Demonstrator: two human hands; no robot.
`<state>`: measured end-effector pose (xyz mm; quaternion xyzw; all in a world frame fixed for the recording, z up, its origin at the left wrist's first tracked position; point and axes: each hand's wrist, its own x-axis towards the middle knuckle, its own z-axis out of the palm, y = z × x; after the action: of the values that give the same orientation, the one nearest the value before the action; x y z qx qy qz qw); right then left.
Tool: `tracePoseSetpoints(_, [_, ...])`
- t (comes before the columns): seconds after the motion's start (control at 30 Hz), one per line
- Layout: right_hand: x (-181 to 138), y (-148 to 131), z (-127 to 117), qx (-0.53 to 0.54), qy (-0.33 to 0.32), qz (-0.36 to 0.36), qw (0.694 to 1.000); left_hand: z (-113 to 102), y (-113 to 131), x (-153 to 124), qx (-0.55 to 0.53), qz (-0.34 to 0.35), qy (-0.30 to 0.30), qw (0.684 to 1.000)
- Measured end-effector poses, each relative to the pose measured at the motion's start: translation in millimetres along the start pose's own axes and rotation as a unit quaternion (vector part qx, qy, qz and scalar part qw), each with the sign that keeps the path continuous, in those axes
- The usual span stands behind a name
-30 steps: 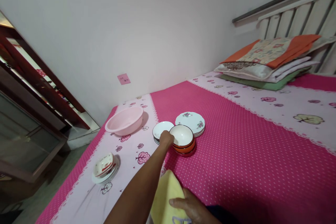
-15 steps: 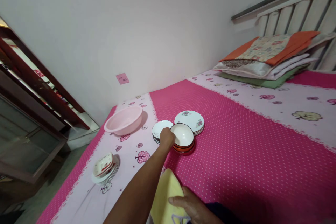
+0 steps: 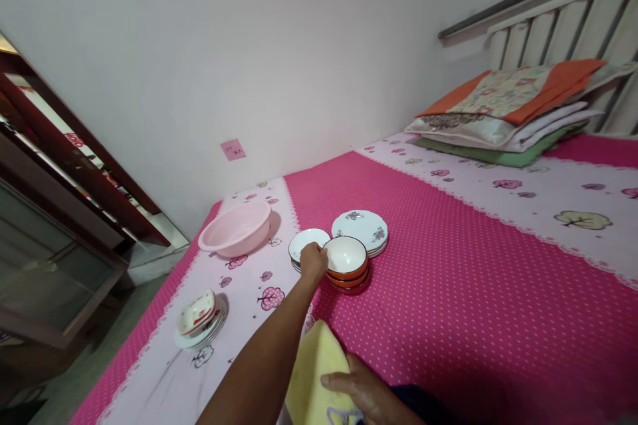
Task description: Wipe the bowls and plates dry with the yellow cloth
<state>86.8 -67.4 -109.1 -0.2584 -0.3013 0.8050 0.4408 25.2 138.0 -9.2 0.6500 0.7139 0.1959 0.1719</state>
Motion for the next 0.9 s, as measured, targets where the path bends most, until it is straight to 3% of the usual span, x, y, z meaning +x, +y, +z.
tracePoseSetpoints(0.37, [3.9,7.0,-6.0,0.001,0.002,-0.002,1.000,-1.3,0.0,0.9,-0.034,-0.009,-0.011,0.999])
tracePoseSetpoints(0.57, [5.4,10.4,-8.0,-0.009,0.004,0.000,1.000,-16.3,-18.9,-16.5,-0.131,0.008,0.035,0.991])
tracePoseSetpoints(0.67, [7.0,12.9,-8.9,-0.015,0.005,0.003,1.000,-32.8,-58.1,-62.9,-0.209,0.011,0.088,0.974])
tracePoseSetpoints(0.77, [8.6,14.9,-11.0,-0.021,0.005,0.005,1.000,-44.4,-118.4,-137.0,-0.258,-0.022,0.138,0.956])
tracePoseSetpoints(0.83, [9.4,15.5,-12.8,-0.026,0.003,0.007,1.000,-46.9,-159.0,-190.9,-0.271,-0.090,0.149,0.947])
tracePoseSetpoints(0.87, [9.7,15.5,-13.6,-0.028,0.001,0.009,1.000,-47.2,-176.4,-216.0,-0.295,-0.179,0.146,0.927])
tracePoseSetpoints(0.9, [9.9,15.4,-14.2,-0.028,0.000,0.011,1.000,-47.4,-191.1,-239.0,-0.297,-0.221,0.140,0.918])
